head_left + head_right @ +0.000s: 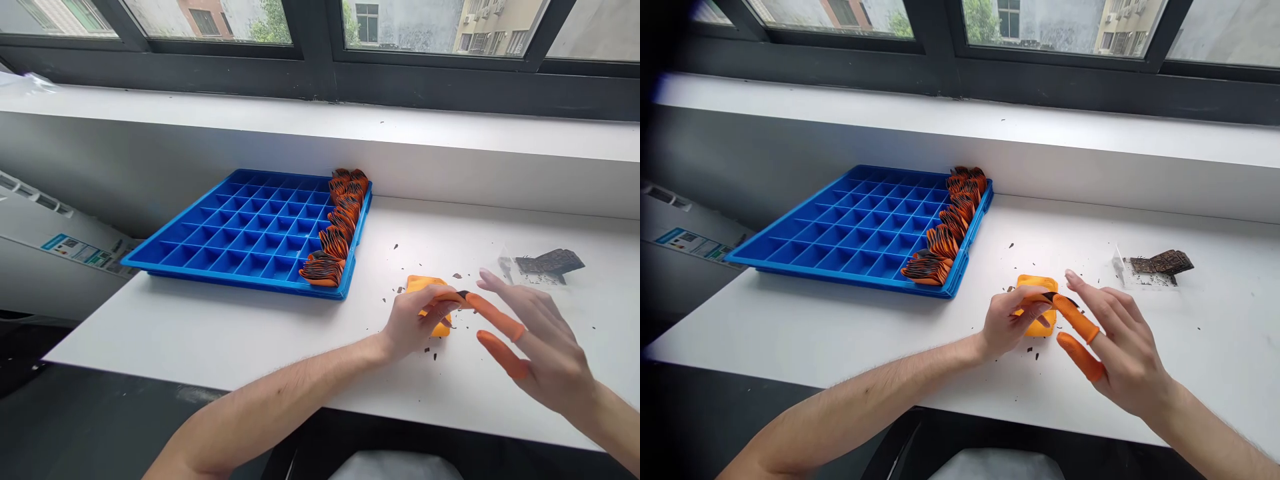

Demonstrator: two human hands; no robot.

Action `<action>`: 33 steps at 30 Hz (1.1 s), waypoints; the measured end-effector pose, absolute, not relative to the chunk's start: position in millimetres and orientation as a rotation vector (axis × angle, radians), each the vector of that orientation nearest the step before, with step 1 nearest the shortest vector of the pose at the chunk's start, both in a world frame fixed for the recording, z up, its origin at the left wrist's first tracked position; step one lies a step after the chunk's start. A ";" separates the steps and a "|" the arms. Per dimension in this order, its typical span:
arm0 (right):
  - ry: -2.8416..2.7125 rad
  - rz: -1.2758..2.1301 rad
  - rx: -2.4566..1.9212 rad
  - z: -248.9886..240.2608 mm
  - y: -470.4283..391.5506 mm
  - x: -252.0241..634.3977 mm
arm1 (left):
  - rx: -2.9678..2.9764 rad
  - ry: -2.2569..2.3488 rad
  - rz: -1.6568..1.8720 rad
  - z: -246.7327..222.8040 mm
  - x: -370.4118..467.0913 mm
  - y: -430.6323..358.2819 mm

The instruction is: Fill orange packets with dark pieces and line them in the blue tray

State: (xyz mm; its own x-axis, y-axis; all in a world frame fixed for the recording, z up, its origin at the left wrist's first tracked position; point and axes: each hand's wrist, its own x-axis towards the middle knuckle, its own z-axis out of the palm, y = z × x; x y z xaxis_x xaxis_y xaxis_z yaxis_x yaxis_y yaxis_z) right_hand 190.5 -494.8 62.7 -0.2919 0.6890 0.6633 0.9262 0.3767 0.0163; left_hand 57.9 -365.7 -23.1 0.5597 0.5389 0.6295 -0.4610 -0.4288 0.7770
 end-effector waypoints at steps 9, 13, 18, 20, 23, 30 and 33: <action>-2.012 0.030 -1.702 77.9 -492.7 194.1 | 1.760 -0.005 1.103 -29.7 59.0 -360.8; -1.950 0.182 -1.714 74.0 -490.4 197.2 | 1.593 0.050 0.897 -29.4 59.8 -360.6; -1.550 0.190 -1.739 56.9 -481.8 197.5 | 1.261 0.194 0.633 -16.1 58.5 -362.8; -1.483 0.235 -1.818 52.4 -475.4 199.7 | 1.247 0.241 0.605 -12.4 57.6 -362.2; -1.477 0.409 -1.841 50.6 -466.2 205.1 | 1.328 0.316 0.589 -10.9 56.5 -355.9; -1.427 0.635 -1.699 36.4 -460.1 213.2 | 1.418 0.203 0.374 -12.5 55.1 -333.3; -1.342 0.702 -1.642 29.5 -461.3 214.4 | 1.434 0.219 0.368 -12.1 54.1 -331.5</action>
State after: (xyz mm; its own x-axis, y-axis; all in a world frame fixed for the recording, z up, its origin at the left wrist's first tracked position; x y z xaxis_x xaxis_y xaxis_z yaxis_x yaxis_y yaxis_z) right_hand 214.4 -461.3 29.5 0.2571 0.9612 0.1000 0.4659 -0.0326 -0.8842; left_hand 54.1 -331.5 -12.1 0.9242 0.3750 0.0717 -0.1150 0.0943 0.9889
